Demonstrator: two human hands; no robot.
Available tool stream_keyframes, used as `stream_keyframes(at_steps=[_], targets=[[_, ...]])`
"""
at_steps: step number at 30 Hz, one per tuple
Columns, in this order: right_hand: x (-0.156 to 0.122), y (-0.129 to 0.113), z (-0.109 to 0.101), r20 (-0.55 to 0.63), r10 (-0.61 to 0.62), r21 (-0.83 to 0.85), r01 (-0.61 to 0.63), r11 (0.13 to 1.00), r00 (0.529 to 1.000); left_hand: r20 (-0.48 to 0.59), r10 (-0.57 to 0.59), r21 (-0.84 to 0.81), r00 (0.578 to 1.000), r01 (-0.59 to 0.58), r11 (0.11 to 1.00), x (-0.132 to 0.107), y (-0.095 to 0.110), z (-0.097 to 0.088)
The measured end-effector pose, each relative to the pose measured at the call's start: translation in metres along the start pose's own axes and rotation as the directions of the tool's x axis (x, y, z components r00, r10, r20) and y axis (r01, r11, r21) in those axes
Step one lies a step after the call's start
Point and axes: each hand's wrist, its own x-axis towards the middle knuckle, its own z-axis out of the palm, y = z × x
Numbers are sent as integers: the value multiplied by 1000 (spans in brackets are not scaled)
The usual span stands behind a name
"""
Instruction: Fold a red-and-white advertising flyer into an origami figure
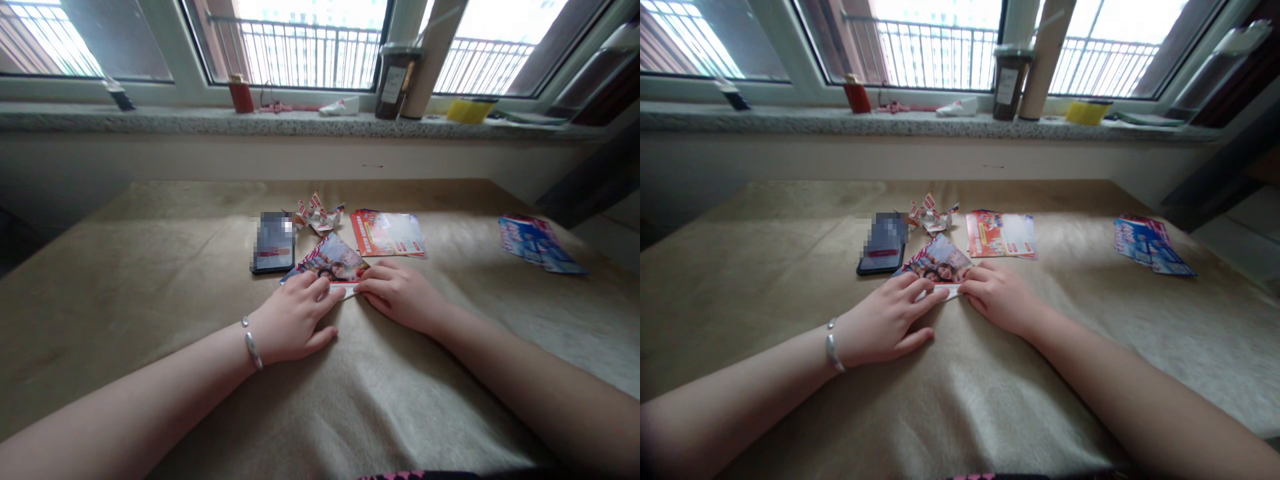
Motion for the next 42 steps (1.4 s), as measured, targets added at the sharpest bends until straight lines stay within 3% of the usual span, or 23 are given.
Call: stream_keyframes(at_steps=[5,14,23,42], targets=[[-1,3,6,-13,-77,48,77,996,997,3,17,12,1000,-17,1000,0,0,1],[-1,6,4,-5,-97,26,97,995,995,19,82,-8,996,-82,997,1,-1,-3],[-1,6,2,35,-146,12,145,989,989,-23,80,11,997,-79,997,-1,-1,-1],[5,7,-1,85,-228,-44,233,972,970,18,60,27,998,-61,998,1,-1,-1]])
